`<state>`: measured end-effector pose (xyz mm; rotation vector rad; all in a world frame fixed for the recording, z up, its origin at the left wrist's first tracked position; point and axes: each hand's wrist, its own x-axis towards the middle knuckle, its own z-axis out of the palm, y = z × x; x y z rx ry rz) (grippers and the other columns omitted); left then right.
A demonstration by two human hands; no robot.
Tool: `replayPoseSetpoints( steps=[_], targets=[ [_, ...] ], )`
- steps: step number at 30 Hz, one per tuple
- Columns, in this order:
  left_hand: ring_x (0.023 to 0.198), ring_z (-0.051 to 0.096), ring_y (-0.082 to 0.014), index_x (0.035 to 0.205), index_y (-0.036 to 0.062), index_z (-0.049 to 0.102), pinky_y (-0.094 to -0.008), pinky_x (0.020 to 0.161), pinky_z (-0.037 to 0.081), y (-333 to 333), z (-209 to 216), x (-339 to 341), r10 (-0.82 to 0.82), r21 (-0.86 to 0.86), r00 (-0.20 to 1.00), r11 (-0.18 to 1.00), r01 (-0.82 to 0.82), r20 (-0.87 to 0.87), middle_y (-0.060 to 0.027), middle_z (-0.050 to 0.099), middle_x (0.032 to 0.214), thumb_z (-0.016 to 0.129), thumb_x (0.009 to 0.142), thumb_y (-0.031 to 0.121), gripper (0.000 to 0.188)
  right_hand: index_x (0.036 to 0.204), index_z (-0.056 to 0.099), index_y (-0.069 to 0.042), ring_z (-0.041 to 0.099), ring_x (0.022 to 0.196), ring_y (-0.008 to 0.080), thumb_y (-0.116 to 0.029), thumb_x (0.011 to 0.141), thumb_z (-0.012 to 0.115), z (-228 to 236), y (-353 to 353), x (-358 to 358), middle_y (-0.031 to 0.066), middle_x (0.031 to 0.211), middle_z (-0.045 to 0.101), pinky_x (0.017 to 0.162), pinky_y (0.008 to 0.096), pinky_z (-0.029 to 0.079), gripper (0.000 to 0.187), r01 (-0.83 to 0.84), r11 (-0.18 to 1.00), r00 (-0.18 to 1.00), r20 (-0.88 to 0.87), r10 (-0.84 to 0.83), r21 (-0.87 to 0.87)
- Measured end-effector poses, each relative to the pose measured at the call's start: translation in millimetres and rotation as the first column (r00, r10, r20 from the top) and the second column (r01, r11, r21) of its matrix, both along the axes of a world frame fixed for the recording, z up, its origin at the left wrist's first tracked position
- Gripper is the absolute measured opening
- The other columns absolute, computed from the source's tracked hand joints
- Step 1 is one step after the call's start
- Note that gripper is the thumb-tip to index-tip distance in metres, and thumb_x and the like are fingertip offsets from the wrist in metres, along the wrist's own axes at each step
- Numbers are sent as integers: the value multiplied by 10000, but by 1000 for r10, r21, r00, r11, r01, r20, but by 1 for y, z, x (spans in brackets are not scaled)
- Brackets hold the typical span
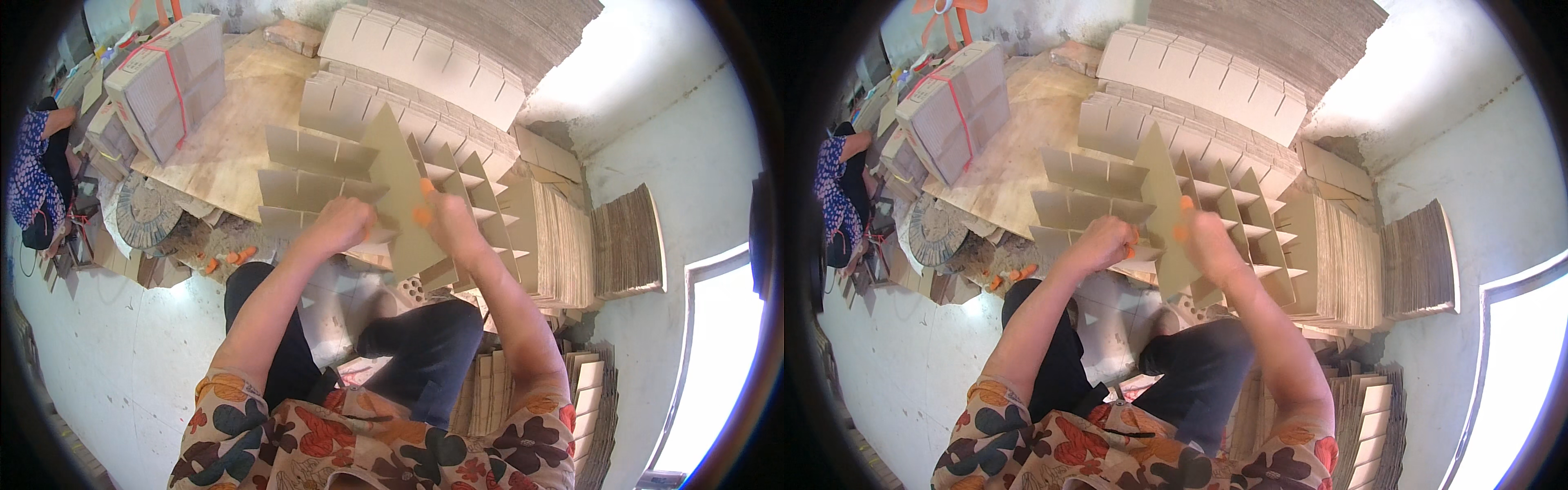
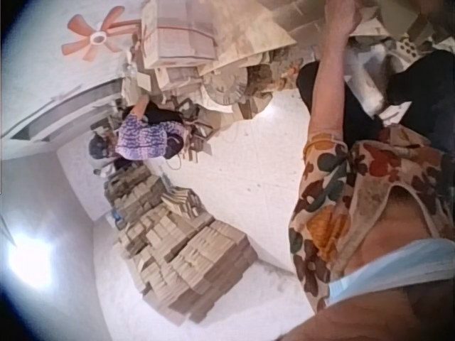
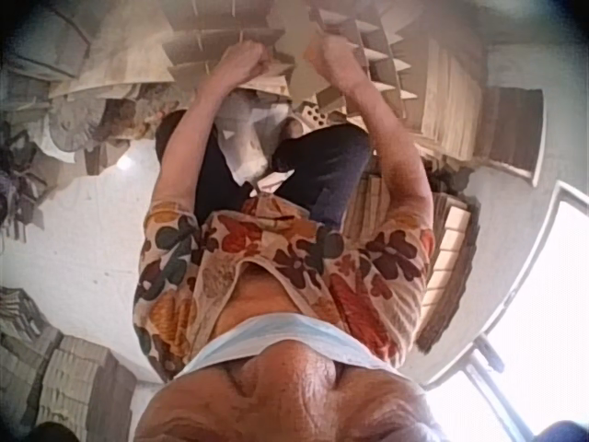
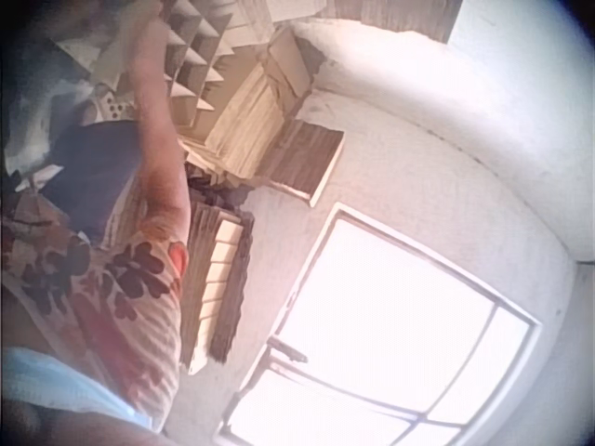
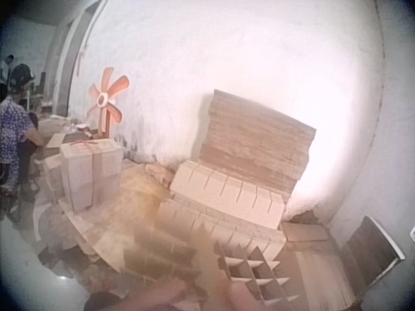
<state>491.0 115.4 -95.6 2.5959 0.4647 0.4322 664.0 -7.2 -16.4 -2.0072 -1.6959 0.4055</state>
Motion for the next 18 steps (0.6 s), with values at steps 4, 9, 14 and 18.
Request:
replayPoseSetpoints(
  steps=[4,9,14,18],
  targets=[
    [687,594,-380,624,36,600,-465,586,461,-1,-4,-5,65,-46,998,997,-66,-18,-178,596,664,694,628,65,99,1165,482,77,597,751,426,-14,765,610,-30,-12,-24,264,776,597,630,441,481,429,20,1000,1000,-6,-20,22],
    [687,603,-374,662,29,614,-462,598,467,-2,6,-7,35,-35,997,999,-37,-69,-180,598,659,705,662,88,108,1179,447,87,595,714,431,0,756,592,-22,-24,-39,274,741,586,592,456,474,456,54,998,996,70,-57,43],
    [689,604,-372,665,27,609,-462,611,472,-5,2,-8,56,-50,996,997,-59,-66,-172,606,666,707,667,102,123,1175,469,89,603,723,426,-25,751,606,-41,-10,-43,278,744,593,616,457,483,459,27,997,979,204,-12,-70],
    [722,609,-362,682,35,617,-461,622,475,0,-1,-6,55,35,992,998,-52,-110,-166,620,712,708,668,123,127,1106,559,42,628,766,388,-105,767,651,-39,-10,-38,250,785,621,652,447,494,381,3,985,971,237,38,-172]
  ],
)
